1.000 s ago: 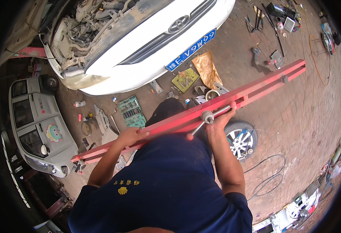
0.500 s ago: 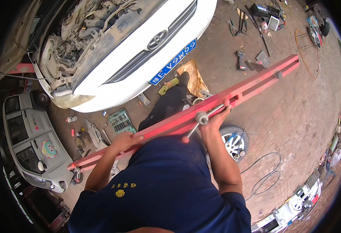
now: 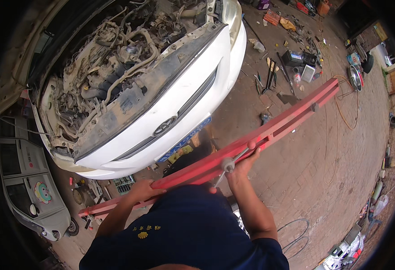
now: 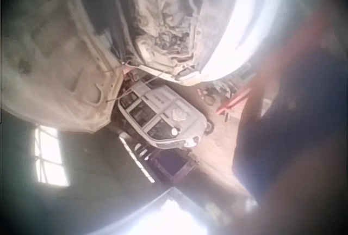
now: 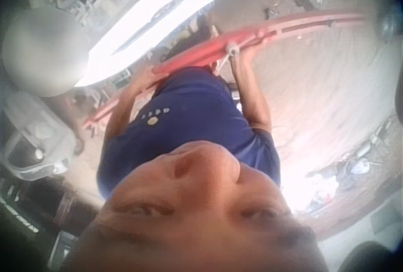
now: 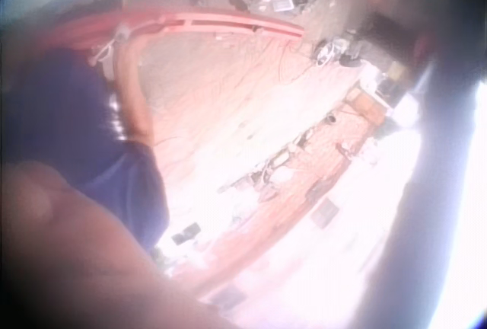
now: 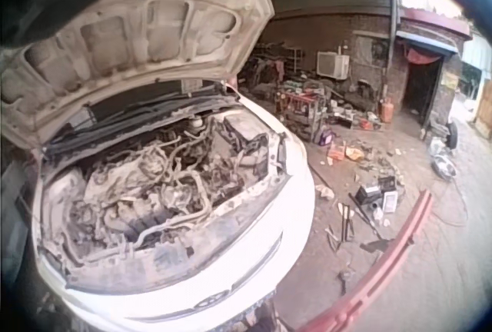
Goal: The person walks through a cluttered auto repair shop, picks up a red engine support bar, and carries it to a white car with an open hood. They position the support bar across the engine bay and adjust it to fit.
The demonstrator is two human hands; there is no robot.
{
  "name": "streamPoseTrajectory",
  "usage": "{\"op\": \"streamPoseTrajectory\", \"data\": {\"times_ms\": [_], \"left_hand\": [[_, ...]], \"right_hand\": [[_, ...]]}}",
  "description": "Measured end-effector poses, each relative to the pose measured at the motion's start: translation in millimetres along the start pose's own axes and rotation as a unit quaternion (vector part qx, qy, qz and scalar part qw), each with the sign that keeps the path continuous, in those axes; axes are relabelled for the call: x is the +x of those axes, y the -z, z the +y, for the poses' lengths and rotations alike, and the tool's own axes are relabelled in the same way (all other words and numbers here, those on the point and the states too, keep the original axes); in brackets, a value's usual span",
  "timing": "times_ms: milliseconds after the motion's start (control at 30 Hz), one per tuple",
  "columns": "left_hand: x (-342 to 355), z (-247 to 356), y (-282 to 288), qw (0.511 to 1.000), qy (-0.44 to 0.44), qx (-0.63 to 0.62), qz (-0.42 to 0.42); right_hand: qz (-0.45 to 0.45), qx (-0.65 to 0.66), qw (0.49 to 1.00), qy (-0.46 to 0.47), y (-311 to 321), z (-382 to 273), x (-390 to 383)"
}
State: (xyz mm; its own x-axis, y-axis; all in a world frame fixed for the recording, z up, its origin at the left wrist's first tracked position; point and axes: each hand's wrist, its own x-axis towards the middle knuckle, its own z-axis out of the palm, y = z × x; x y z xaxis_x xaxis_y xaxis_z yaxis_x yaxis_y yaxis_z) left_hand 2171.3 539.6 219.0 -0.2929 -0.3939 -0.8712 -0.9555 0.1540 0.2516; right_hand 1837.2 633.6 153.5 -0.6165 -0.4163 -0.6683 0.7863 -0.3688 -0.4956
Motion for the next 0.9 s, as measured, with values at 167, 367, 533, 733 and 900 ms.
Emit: {"op": "streamPoseTrajectory", "data": {"times_ms": [167,367,533,733,900], "left_hand": [[6,50,59,0.998,-0.03,-0.011,0.053],[-55,122,172,0.999,0.001,-0.031,0.036],[-101,162,230,0.992,-0.003,-0.042,0.122],[-107,212,283,0.975,-0.015,-0.071,0.212],[-94,232,323,0.969,0.01,-0.063,0.237]], "right_hand": [[-0.037,-0.068,0.997,0.005,-99,-46,47],[-0.136,-0.067,0.988,0.039,-234,-107,44],[-0.317,-0.031,0.943,0.094,-281,-132,88],[-0.637,0.156,0.753,0.046,-361,-165,204],[-0.669,0.172,0.722,-0.032,-418,-165,226]]}}
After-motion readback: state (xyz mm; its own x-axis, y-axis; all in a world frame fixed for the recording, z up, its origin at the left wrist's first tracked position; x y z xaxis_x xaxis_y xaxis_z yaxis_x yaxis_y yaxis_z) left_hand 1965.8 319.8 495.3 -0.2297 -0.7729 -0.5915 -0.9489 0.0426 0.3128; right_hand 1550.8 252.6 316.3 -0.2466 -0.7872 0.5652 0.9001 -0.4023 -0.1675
